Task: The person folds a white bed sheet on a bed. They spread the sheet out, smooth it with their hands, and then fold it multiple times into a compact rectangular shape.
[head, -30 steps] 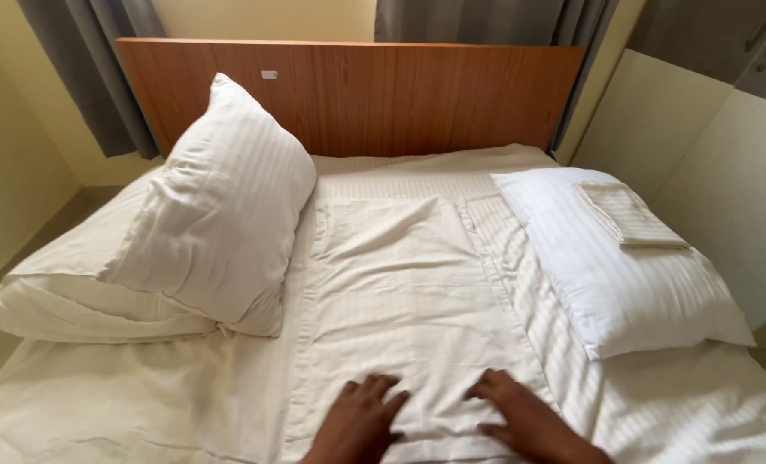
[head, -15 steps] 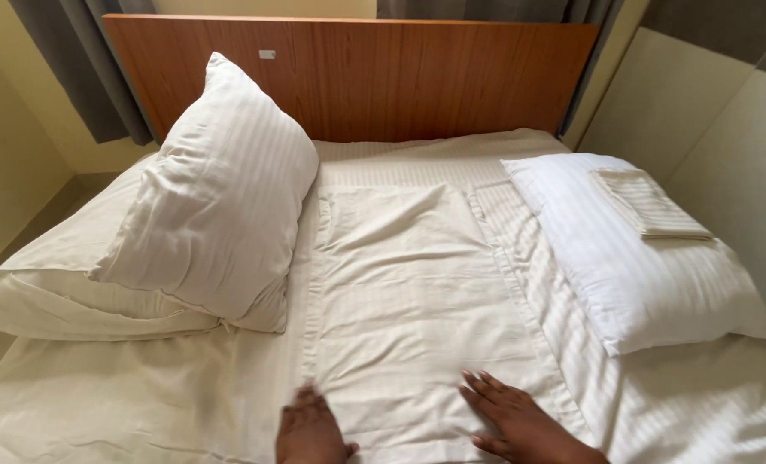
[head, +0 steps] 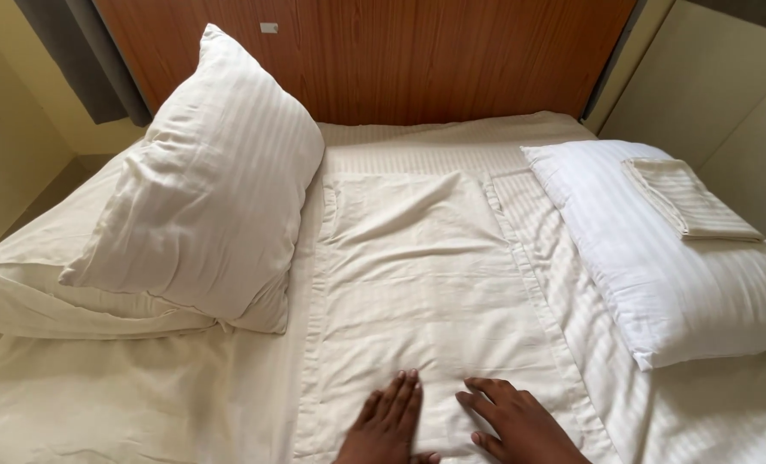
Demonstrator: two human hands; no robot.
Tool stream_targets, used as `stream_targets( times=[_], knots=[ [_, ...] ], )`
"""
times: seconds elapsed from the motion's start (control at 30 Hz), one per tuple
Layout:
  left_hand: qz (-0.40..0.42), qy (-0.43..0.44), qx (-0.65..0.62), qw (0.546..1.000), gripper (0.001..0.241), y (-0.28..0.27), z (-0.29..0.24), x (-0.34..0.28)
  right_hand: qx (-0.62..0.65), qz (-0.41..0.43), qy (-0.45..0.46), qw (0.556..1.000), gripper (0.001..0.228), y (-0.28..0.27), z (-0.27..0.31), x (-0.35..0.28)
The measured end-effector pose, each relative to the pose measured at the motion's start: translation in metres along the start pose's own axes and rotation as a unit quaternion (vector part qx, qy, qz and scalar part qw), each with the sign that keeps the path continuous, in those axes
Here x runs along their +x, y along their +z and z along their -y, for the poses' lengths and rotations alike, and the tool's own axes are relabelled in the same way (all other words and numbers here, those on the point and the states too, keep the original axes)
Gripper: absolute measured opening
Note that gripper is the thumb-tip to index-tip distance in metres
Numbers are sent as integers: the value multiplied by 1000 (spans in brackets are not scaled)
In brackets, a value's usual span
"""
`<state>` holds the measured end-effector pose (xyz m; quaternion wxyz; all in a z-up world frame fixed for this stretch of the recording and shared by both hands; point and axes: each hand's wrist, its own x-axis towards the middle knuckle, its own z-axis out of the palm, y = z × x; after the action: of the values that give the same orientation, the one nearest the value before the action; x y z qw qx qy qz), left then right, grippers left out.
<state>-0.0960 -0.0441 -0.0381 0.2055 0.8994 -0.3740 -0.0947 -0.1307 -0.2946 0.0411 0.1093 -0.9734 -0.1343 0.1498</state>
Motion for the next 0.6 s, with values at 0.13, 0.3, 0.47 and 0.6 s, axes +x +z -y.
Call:
stream_targets(
  times=[0.13, 0.3, 0.47, 0.6],
  knots=[
    [146, -171, 13, 974, 114, -60, -9, -17, -6, 52, -2, 999, 69, 0, -7, 0],
    [212, -341, 69, 913, 127, -112, 6, -36, -5, 74, 15, 997, 69, 2, -12, 3],
    [-24, -221, 145, 964, 70, -114, 14, -25, -7, 54, -4, 998, 67, -3, -6, 3],
    [-138, -89, 33, 986, 27, -103, 3, 1, 2, 45, 30, 999, 55, -21, 16, 2]
  ],
)
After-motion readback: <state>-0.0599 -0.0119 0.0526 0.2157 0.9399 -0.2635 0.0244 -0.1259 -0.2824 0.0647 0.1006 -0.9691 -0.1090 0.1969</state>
